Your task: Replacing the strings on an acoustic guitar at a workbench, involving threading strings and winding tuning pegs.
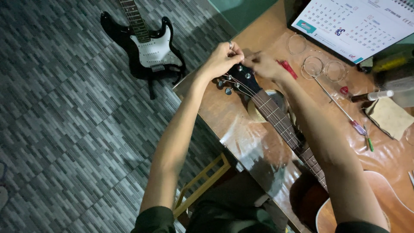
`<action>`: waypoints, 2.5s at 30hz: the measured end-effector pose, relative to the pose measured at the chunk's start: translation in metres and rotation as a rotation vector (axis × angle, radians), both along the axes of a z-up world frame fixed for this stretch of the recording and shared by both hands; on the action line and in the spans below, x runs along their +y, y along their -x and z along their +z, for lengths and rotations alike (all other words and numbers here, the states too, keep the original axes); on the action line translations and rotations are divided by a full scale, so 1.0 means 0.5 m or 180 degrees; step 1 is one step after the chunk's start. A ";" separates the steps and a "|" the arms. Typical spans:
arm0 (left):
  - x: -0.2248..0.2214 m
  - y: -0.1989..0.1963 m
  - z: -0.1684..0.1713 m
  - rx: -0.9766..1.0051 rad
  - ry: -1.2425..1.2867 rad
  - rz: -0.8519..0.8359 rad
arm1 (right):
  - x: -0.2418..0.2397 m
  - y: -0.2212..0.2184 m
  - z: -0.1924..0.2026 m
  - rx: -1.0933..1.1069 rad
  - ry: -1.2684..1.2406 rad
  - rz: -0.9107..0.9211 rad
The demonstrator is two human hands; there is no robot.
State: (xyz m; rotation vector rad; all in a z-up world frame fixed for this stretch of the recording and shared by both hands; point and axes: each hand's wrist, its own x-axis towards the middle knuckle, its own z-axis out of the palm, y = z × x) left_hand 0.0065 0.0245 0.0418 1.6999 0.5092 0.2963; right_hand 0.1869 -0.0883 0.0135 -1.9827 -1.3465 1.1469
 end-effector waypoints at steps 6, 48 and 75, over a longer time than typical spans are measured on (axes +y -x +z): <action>-0.003 0.000 0.007 0.0015 -0.0108 -0.0006 | -0.018 -0.035 0.006 0.1264 -0.0346 0.0152; -0.004 0.008 0.024 0.0057 -0.0161 0.0092 | -0.025 -0.001 0.041 0.0909 -0.0345 -0.0150; 0.026 -0.011 -0.065 -0.0094 -0.0032 0.0275 | 0.017 -0.059 -0.118 0.0178 -0.0535 -0.0212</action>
